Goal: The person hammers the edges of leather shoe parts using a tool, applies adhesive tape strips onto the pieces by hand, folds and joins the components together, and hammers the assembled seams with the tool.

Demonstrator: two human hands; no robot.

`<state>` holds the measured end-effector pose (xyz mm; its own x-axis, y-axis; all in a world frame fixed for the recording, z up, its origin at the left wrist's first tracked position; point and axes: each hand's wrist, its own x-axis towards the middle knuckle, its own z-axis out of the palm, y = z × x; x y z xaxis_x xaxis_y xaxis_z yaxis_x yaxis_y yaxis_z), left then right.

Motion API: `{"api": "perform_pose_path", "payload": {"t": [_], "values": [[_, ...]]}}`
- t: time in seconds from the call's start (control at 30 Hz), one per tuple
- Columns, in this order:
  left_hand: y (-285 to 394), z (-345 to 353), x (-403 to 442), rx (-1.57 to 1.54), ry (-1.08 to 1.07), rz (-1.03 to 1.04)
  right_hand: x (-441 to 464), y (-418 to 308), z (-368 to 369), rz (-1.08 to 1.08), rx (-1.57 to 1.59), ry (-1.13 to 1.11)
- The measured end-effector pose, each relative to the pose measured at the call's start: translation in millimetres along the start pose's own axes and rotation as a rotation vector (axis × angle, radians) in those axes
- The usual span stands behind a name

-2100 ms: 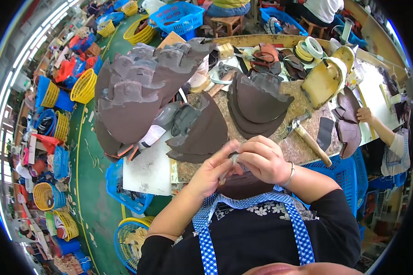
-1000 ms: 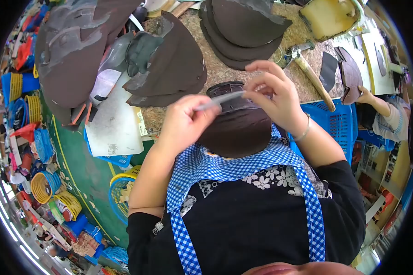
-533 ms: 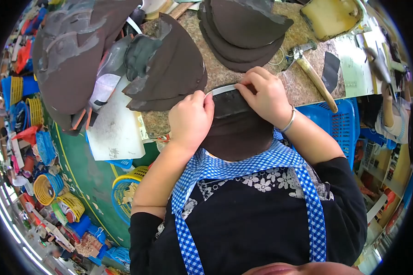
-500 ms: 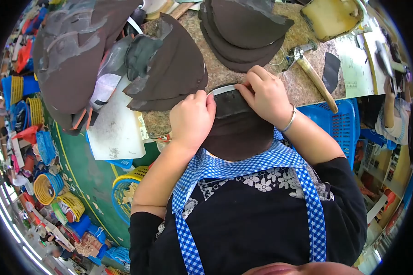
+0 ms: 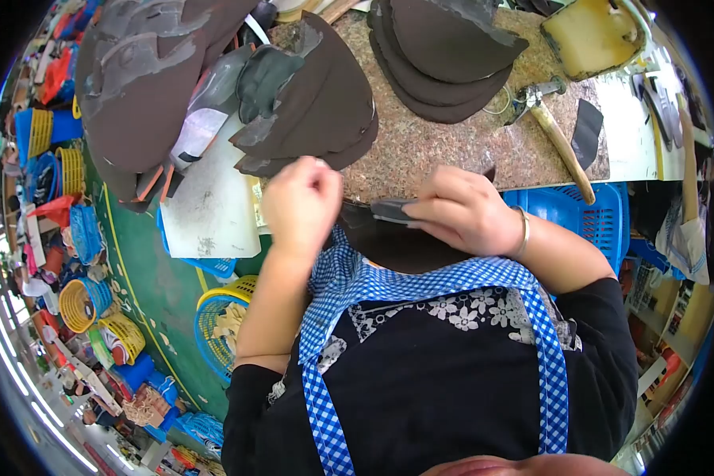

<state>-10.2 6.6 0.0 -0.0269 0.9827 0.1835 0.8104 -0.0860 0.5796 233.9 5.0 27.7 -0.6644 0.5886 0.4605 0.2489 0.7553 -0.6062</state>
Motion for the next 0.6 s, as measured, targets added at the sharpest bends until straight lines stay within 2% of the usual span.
{"api": "perform_pose_path", "payload": {"t": [0.03,0.1,0.13,0.17,0.2,0.27,0.3,0.33,0.4,0.43,0.47,0.5,0.53,0.6], "values": [[-4.3,-13.4,4.8,0.023,-0.096,-0.085,-1.5,1.8,-4.8,-0.002,-0.005,0.004],[6.1,-12.6,2.6,-0.754,-0.281,-0.204,-7.9,2.7,-11.1,-0.315,-0.276,-0.024],[11.3,-12.5,1.3,-0.672,-0.414,-0.079,-10.8,5.9,-7.0,-0.407,-0.364,0.02],[17.1,-12.2,5.8,-0.585,-0.536,0.06,-10.6,8.0,-5.0,-0.409,-0.367,0.017],[24.7,-13.8,10.3,-0.55,-0.678,-0.012,-9.1,10.4,-3.3,-0.433,-0.373,0.055],[33.3,-12.0,21.1,-0.475,-0.643,-0.002,-12.2,18.0,2.6,-0.405,-0.333,0.094],[35.1,-7.6,27.5,-0.403,-0.609,0.004,-14.2,21.5,1.3,-0.313,-0.282,0.049],[33.9,4.2,32.8,-0.474,-0.474,0.081,-15.7,27.5,6.1,-0.18,-0.285,0.07],[38.0,12.8,38.1,-0.334,-0.359,0.044,-14.6,27.7,10.1,0.1,-0.302,0.08],[36.7,19.5,42.3,-0.285,-0.282,0.037,-16.2,26.5,6.8,0.102,-0.305,0.079],[32.2,27.1,44.2,-0.21,-0.161,0.153,-18.8,26.8,2.3,0.007,-0.458,0.043],[30.6,32.0,46.6,-0.211,-0.161,0.156,-20.0,26.0,-0.6,-0.088,-0.609,0.007],[30.0,36.3,47.7,-0.193,-0.14,0.169,-19.6,22.8,-1.4,-0.08,-0.588,-0.165],[32.1,37.8,49.2,-0.178,-0.126,0.186,-17.0,21.4,5.9,-0.007,-0.601,-0.233]]}}
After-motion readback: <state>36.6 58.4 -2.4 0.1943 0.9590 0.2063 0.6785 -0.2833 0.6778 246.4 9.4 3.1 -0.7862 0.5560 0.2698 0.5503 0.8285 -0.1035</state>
